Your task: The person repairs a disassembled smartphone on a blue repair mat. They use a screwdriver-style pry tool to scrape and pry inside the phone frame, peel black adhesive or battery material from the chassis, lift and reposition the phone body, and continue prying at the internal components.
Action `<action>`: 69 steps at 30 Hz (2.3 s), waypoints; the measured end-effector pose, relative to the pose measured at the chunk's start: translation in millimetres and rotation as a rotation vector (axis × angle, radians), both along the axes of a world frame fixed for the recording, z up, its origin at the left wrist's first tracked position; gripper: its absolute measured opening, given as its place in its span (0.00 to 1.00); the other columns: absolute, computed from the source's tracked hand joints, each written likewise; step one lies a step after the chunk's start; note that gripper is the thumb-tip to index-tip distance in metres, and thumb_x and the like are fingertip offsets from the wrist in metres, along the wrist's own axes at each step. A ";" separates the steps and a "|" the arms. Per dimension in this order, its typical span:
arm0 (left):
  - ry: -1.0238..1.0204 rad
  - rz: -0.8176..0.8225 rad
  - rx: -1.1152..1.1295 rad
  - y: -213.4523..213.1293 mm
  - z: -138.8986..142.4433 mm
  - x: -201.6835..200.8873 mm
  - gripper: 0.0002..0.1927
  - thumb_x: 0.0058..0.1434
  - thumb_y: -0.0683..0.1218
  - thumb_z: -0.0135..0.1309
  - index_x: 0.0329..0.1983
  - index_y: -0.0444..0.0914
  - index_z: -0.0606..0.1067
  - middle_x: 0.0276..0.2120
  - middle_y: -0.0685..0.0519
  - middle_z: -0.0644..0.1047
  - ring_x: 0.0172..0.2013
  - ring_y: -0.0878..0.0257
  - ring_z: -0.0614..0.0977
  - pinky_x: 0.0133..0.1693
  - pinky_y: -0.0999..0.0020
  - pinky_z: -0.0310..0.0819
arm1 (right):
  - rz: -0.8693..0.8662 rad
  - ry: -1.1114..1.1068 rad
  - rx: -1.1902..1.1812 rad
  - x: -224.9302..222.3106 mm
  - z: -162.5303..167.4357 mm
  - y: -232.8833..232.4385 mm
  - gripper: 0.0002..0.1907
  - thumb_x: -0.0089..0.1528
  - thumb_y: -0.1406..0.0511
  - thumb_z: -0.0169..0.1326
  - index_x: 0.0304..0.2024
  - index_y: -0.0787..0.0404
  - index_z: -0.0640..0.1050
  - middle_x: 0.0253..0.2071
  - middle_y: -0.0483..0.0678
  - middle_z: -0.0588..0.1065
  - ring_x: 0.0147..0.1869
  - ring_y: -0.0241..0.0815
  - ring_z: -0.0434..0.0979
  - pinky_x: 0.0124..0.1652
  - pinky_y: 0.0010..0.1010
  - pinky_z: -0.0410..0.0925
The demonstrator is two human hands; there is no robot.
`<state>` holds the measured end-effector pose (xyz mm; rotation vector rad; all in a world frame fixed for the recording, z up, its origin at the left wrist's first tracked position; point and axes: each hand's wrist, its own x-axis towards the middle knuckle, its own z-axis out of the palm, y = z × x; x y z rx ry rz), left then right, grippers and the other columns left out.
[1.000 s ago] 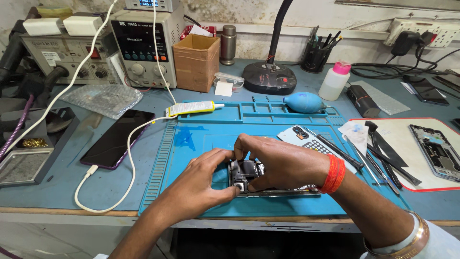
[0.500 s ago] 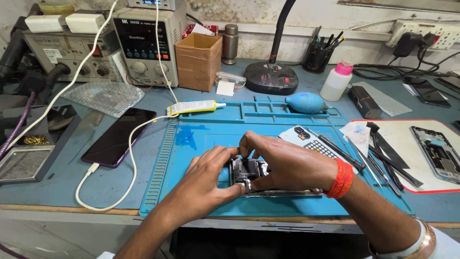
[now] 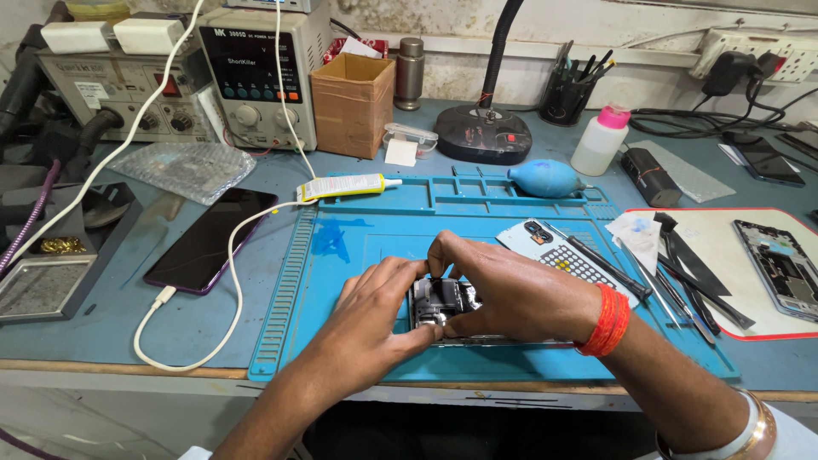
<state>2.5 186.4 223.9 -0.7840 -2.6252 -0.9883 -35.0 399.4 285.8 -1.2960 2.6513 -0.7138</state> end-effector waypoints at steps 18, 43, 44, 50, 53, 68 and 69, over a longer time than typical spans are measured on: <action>-0.242 -0.136 0.241 -10.2 -1.3 -5.2 0.33 0.52 0.48 0.61 0.63 0.39 0.70 0.55 0.50 0.75 0.62 0.56 0.75 0.62 0.62 0.65 | -0.025 -0.065 0.023 7.4 5.3 5.1 0.28 0.52 0.64 0.68 0.49 0.58 0.68 0.45 0.50 0.74 0.53 0.48 0.75 0.50 0.38 0.68; -0.168 0.005 0.092 0.4 4.9 2.8 0.29 0.48 0.50 0.57 0.56 0.41 0.71 0.51 0.50 0.74 0.57 0.51 0.73 0.59 0.56 0.61 | 0.016 -0.013 0.016 6.9 1.7 -0.2 0.26 0.52 0.65 0.68 0.46 0.59 0.67 0.44 0.49 0.72 0.53 0.49 0.72 0.50 0.38 0.67; -0.172 0.010 0.088 0.2 3.8 2.7 0.29 0.49 0.50 0.57 0.57 0.40 0.71 0.51 0.49 0.74 0.57 0.51 0.73 0.59 0.56 0.61 | 0.007 -0.024 0.021 7.4 1.7 -0.2 0.25 0.53 0.65 0.67 0.46 0.59 0.67 0.44 0.49 0.71 0.53 0.49 0.72 0.50 0.38 0.67; -0.108 -0.014 0.110 1.0 -0.5 0.2 0.31 0.49 0.49 0.56 0.57 0.37 0.70 0.52 0.47 0.74 0.57 0.49 0.73 0.59 0.54 0.61 | -0.010 -0.052 0.048 6.4 4.3 -1.3 0.25 0.52 0.65 0.67 0.45 0.59 0.68 0.42 0.49 0.71 0.51 0.48 0.73 0.49 0.38 0.67; -0.182 0.015 0.070 0.8 -0.6 1.6 0.28 0.51 0.49 0.56 0.56 0.38 0.71 0.49 0.48 0.75 0.56 0.50 0.74 0.60 0.55 0.62 | 0.012 -0.034 0.047 5.5 6.5 -2.8 0.25 0.52 0.64 0.68 0.44 0.59 0.68 0.42 0.50 0.70 0.51 0.48 0.72 0.49 0.38 0.67; -0.200 -0.035 0.125 -1.1 -2.3 -1.1 0.33 0.51 0.51 0.61 0.61 0.40 0.70 0.56 0.48 0.75 0.61 0.51 0.72 0.62 0.57 0.61 | 0.010 -0.005 0.015 9.3 -0.9 3.0 0.23 0.55 0.60 0.67 0.44 0.58 0.68 0.41 0.49 0.72 0.49 0.50 0.73 0.48 0.39 0.67; -0.209 -0.041 0.131 -4.2 -1.7 0.4 0.34 0.52 0.52 0.61 0.64 0.42 0.68 0.58 0.48 0.74 0.62 0.51 0.71 0.62 0.57 0.61 | -0.009 -0.015 0.020 9.2 -1.2 3.4 0.24 0.55 0.60 0.68 0.45 0.58 0.69 0.41 0.49 0.72 0.50 0.50 0.73 0.49 0.39 0.67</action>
